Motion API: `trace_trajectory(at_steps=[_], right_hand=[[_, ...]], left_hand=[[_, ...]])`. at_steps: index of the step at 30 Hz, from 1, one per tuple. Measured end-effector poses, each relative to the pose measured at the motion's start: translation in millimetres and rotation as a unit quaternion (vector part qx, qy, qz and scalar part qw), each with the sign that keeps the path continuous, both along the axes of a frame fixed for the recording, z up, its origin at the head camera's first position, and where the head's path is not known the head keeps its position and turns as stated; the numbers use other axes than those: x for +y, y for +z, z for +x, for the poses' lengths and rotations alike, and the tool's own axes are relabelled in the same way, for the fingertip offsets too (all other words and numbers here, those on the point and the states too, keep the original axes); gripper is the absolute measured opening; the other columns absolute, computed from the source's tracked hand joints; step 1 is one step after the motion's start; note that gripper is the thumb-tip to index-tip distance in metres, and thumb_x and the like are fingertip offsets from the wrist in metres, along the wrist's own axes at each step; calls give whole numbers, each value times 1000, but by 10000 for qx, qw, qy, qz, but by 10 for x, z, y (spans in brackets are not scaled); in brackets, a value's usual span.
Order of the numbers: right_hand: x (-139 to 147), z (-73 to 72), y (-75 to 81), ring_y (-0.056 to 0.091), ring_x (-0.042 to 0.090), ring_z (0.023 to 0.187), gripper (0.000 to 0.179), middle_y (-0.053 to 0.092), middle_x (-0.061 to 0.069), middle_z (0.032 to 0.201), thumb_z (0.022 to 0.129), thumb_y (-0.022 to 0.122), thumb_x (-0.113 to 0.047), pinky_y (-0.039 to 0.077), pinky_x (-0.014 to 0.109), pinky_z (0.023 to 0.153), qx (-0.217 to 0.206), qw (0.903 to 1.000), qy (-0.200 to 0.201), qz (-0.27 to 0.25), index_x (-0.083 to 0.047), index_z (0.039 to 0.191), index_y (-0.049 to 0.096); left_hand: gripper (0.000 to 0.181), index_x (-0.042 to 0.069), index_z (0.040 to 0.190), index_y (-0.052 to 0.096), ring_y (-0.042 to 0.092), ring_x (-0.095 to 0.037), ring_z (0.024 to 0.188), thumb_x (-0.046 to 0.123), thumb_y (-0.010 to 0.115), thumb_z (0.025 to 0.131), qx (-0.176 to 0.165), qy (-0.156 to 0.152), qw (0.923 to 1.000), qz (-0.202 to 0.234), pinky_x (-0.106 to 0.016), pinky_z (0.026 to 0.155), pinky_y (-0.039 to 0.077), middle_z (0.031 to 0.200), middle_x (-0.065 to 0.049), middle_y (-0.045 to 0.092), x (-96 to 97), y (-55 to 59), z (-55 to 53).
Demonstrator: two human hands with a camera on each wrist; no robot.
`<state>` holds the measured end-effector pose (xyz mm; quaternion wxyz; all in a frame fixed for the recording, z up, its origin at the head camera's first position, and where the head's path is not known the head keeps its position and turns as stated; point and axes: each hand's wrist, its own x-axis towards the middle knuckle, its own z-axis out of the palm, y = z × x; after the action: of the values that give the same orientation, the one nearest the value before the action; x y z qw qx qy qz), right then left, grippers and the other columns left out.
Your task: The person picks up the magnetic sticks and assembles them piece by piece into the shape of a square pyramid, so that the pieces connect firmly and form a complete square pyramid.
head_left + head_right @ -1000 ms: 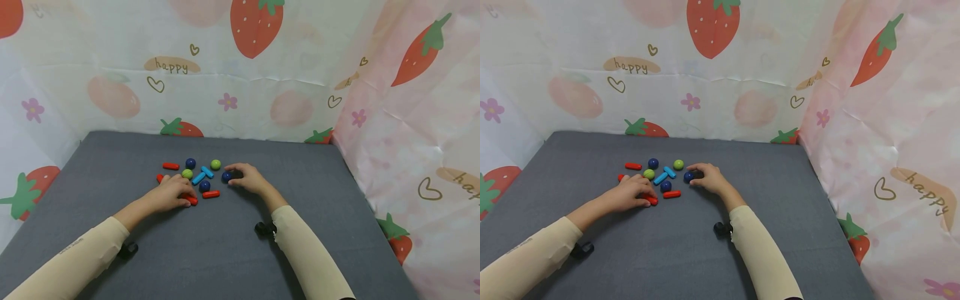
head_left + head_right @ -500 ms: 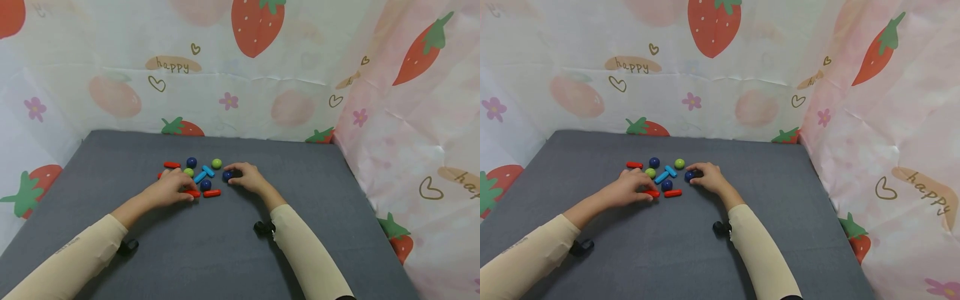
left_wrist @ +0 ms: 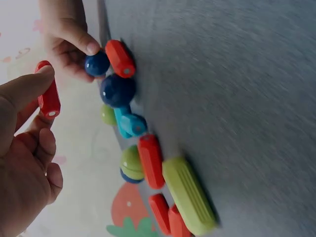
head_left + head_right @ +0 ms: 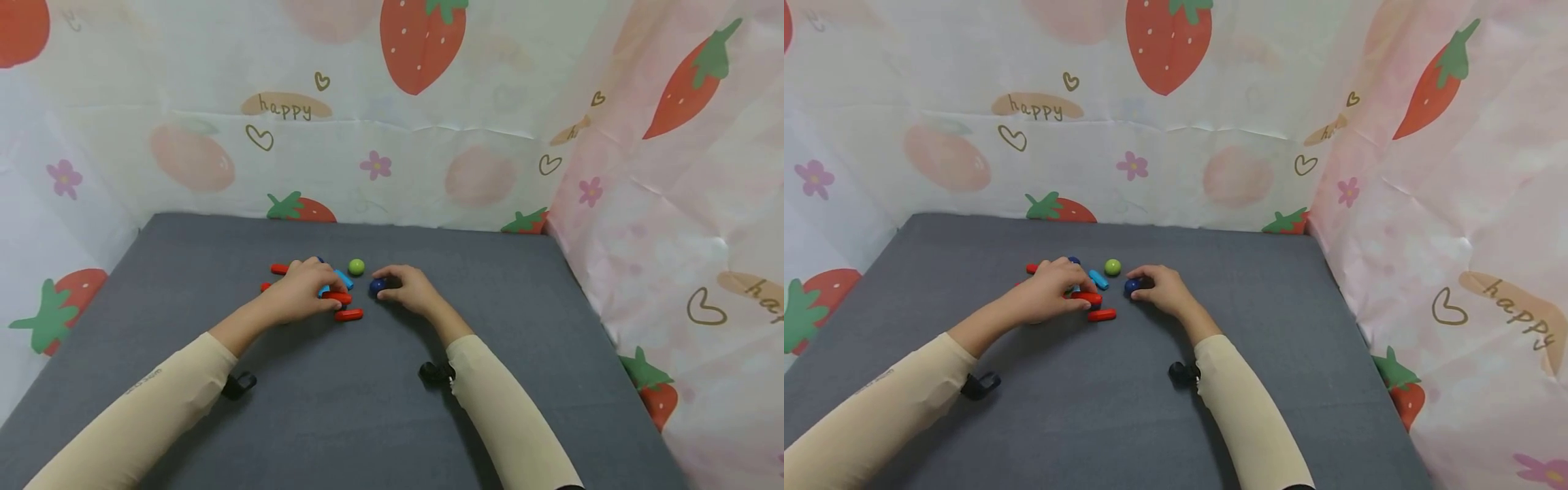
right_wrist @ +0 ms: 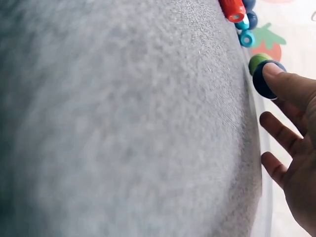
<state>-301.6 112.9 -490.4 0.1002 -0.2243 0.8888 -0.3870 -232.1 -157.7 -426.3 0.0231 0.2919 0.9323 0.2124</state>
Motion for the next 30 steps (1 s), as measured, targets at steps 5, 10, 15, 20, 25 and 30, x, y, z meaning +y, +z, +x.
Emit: trace_trajectory(at_steps=[5, 10, 15, 20, 25, 30], right_hand=[[82, 45, 35, 59, 23, 127, 40, 67, 1, 132, 92, 79, -21, 48, 46, 103, 23, 9999, -17, -110, -18, 131, 70], [182, 104, 82, 62, 23, 119, 40, 68, 1, 128, 93, 79, -22, 52, 44, 94, 31, 9998, -70, -177, -16, 131, 70], [310, 174, 108, 66, 23, 112, 40, 70, 3, 124, 93, 78, -21, 55, 40, 87, -23, 9994, -241, -244, -12, 131, 70], [432, 214, 91, 67, 21, 109, 39, 71, 2, 121, 92, 79, -21, 56, 39, 84, -37, 9991, -353, -231, -12, 129, 71], [520, 237, 63, 67, 22, 111, 38, 72, 3, 122, 92, 79, -21, 55, 41, 88, -28, 9993, -350, -153, -13, 129, 71], [564, 257, 52, 67, 21, 111, 38, 71, 1, 123, 91, 80, -23, 55, 42, 90, -87, 9992, -390, -89, -15, 128, 72]], left_hand=[[15, 31, 106, 76, 48, -17, 97, 32, 80, 91, -54, 91, 9999, 6, -42, 86, 34, 104, 11, 66, 158, -19, -102], [14, 29, 106, 77, 48, -19, 92, 31, 78, 93, -11, 131, 9999, -44, -41, 81, 33, 103, 7, 67, 317, -29, -175], [15, 27, 107, 78, 48, -20, 91, 32, 78, 92, -83, 210, 9997, -82, -41, 82, 35, 97, 8, 68, 431, -84, -242], [17, 26, 106, 78, 47, -20, 92, 32, 80, 91, -127, 304, 9995, 14, -41, 85, 35, 94, 9, 67, 509, -150, -300], [16, 24, 104, 78, 49, -19, 91, 32, 81, 90, -7, 264, 9996, 69, -41, 84, 34, 94, 9, 68, 608, -224, -356], [16, 25, 103, 78, 52, -19, 96, 33, 81, 90, 125, 190, 9997, -80, -42, 85, 36, 95, 9, 69, 720, -291, -394]])
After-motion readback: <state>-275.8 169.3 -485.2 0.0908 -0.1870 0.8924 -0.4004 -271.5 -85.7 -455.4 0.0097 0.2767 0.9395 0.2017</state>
